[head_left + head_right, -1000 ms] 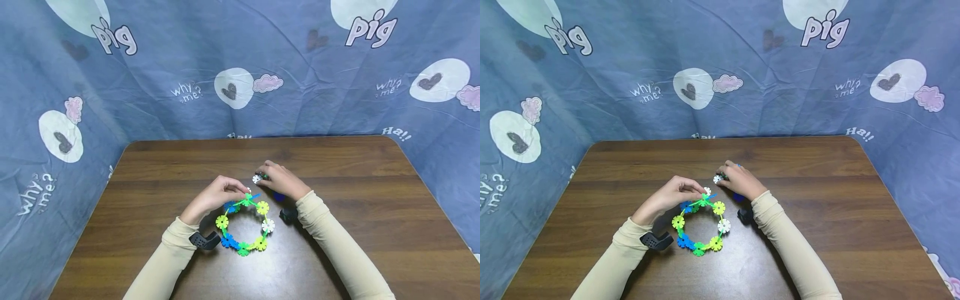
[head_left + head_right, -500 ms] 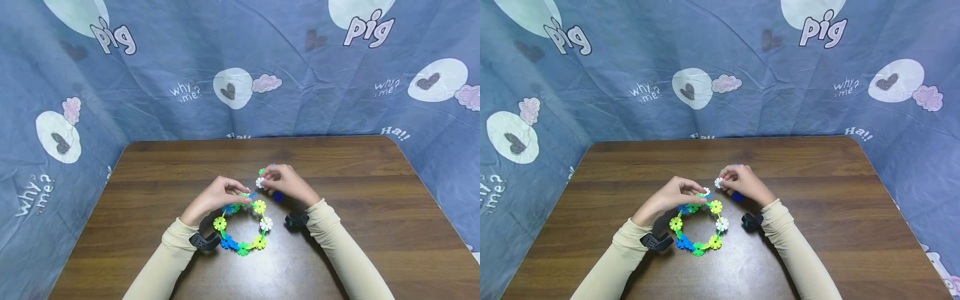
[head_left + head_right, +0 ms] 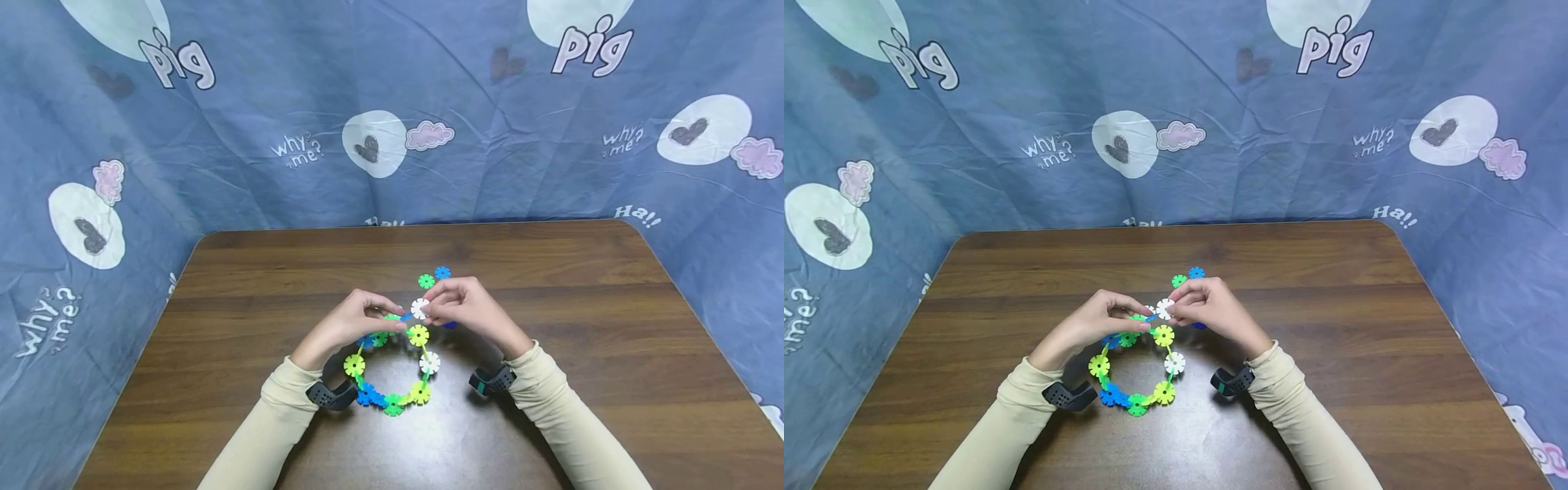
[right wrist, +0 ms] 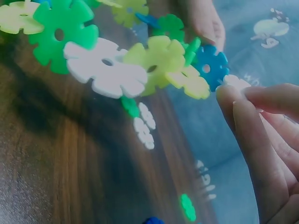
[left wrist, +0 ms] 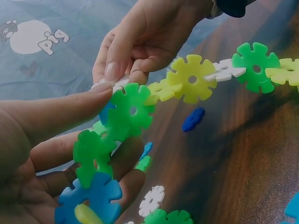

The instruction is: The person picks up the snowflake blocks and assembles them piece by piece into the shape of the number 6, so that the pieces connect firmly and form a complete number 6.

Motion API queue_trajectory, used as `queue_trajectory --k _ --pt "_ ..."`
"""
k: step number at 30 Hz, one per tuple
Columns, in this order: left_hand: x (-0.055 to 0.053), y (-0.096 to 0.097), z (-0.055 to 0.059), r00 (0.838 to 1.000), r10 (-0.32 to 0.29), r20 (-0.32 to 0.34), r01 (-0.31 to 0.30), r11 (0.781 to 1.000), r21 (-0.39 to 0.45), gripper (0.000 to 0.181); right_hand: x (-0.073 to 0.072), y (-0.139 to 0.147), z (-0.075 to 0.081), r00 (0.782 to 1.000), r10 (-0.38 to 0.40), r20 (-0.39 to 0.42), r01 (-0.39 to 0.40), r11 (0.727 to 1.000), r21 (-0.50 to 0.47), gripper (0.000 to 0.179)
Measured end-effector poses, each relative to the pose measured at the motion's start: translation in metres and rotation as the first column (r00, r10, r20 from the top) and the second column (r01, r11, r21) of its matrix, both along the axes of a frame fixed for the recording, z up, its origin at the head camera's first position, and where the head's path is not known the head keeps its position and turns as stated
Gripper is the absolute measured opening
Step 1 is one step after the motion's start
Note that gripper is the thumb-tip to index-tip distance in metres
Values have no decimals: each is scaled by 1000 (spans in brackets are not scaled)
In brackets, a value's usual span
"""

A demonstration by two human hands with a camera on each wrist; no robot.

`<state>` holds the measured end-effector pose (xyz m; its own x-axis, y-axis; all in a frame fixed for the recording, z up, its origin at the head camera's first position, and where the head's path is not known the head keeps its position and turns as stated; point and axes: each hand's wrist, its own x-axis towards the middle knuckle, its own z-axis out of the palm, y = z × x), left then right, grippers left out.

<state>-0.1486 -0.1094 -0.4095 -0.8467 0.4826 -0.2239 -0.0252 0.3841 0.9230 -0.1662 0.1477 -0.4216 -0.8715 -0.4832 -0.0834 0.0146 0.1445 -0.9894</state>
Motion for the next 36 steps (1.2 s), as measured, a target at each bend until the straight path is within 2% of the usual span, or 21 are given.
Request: queue_trajectory --k 12,21,27,32,36 --pt "-1 3 -1 1000 -16 11 15 997 72 27 5 -3 7 999 -16 -29 16 999 30 17" --pt "0 3 -3 999 -21 -30 23 997 71 29 4 -4 6 1000 -19 -18 20 1000 23 20" --pt "0 3 -3 999 -18 -31 20 997 69 28 3 -3 4 1000 -17 -15 17 1000 9 20" --pt "1 3 -3 999 -12 -29 14 998 68 28 3 -4 3 1000 -6 -20 7 1000 20 20" --pt "2 5 -4 998 -15 -55 19 997 69 26 3 -4 3 1000 -6 -30 7 999 37 17"
